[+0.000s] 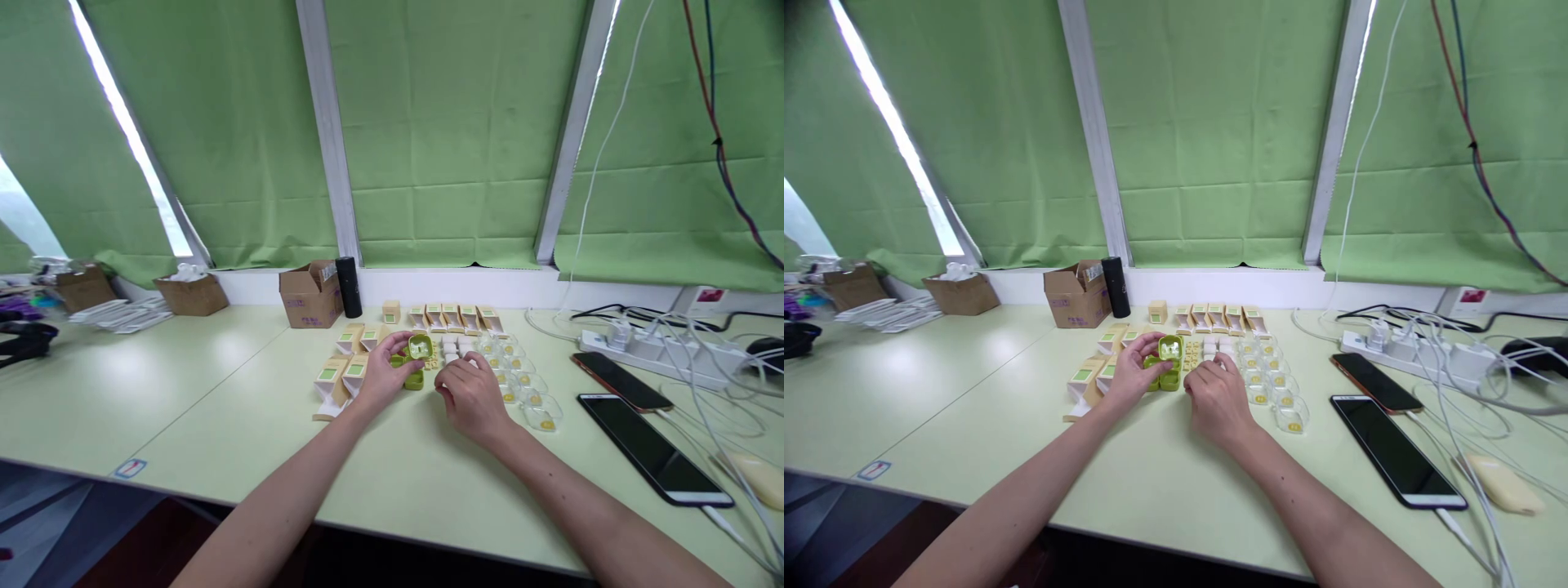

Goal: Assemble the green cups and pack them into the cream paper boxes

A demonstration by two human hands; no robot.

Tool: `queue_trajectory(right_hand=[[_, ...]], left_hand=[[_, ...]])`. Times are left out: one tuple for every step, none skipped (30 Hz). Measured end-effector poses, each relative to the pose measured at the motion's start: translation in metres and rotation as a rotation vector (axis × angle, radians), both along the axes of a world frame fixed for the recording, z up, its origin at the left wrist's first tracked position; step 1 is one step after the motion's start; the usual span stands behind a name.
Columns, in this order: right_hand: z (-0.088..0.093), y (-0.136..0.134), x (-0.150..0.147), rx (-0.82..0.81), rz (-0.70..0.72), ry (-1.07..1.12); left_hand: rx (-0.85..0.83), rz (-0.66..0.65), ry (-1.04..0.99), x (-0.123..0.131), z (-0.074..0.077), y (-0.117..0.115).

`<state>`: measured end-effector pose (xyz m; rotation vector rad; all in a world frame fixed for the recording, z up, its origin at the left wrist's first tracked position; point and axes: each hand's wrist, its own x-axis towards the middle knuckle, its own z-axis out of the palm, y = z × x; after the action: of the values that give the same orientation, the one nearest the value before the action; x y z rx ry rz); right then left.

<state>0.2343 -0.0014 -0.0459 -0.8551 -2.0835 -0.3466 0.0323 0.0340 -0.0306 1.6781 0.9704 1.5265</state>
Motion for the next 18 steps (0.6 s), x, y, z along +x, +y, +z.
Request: queue_trajectory(right_hand=[[0.002, -0.003, 0.0, -0.02, 0.032, 0.062], [0.004, -0.006, 0.0, -0.054, 0.066, 0.131], [0.006, -0.008, 0.0, -0.098, 0.105, 0.204], [0.007, -0.01, 0.0, -0.146, 0.147, 0.286], [0.009, -0.012, 0.0, -0.204, 0.191, 0.374], [0.011, -0.012, -0.001, -0.269, 0.233, 0.464], [0.012, -0.012, -0.001, -0.339, 0.267, 0.554], [0.013, -0.011, -0.001, -0.415, 0.293, 0.64], [0.013, -0.01, -0.001, -0.49, 0.316, 0.723], [0.014, -0.009, -0.001, -0.561, 0.337, 0.798], [0.015, -0.007, -0.002, -0.623, 0.357, 0.868], [0.015, -0.006, -0.002, -0.676, 0.379, 0.932], [0.016, -0.005, -0.002, -0.722, 0.402, 0.988], [0.017, -0.004, -0.001, -0.761, 0.419, 1.036], [0.017, -0.004, -0.001, -0.796, 0.43, 1.077], [0.018, -0.004, -0.001, -0.831, 0.435, 1.113], [0.018, -0.003, -0.001, -0.864, 0.438, 1.144], [0.018, -0.003, -0.001, -0.896, 0.442, 1.173]], left_hand=[[-0.004, 0.002, 0.004, 0.0, 0.0, 0.0], [-0.008, 0.005, 0.01, 0.0, 0.0, 0.0], [-0.009, 0.008, 0.019, 0.0, -0.001, 0.0], [-0.009, 0.01, 0.029, 0.0, -0.001, 0.0], [-0.005, 0.014, 0.039, -0.001, -0.002, 0.0], [0.001, 0.019, 0.05, -0.001, -0.002, 0.0], [0.006, 0.024, 0.063, -0.001, -0.003, 0.0], [0.01, 0.028, 0.078, -0.001, -0.003, -0.001], [0.012, 0.028, 0.092, -0.001, -0.003, -0.002], [0.015, 0.026, 0.106, 0.0, -0.003, -0.003], [0.017, 0.023, 0.121, 0.0, -0.002, -0.004], [0.02, 0.021, 0.137, 0.001, -0.001, -0.006], [0.025, 0.022, 0.152, 0.002, 0.001, -0.008], [0.03, 0.028, 0.167, 0.003, 0.002, -0.01], [0.034, 0.033, 0.18, 0.004, 0.003, -0.012], [0.037, 0.036, 0.19, 0.005, 0.004, -0.013], [0.039, 0.035, 0.195, 0.006, 0.005, -0.015], [0.043, 0.03, 0.199, 0.007, 0.006, -0.016]])
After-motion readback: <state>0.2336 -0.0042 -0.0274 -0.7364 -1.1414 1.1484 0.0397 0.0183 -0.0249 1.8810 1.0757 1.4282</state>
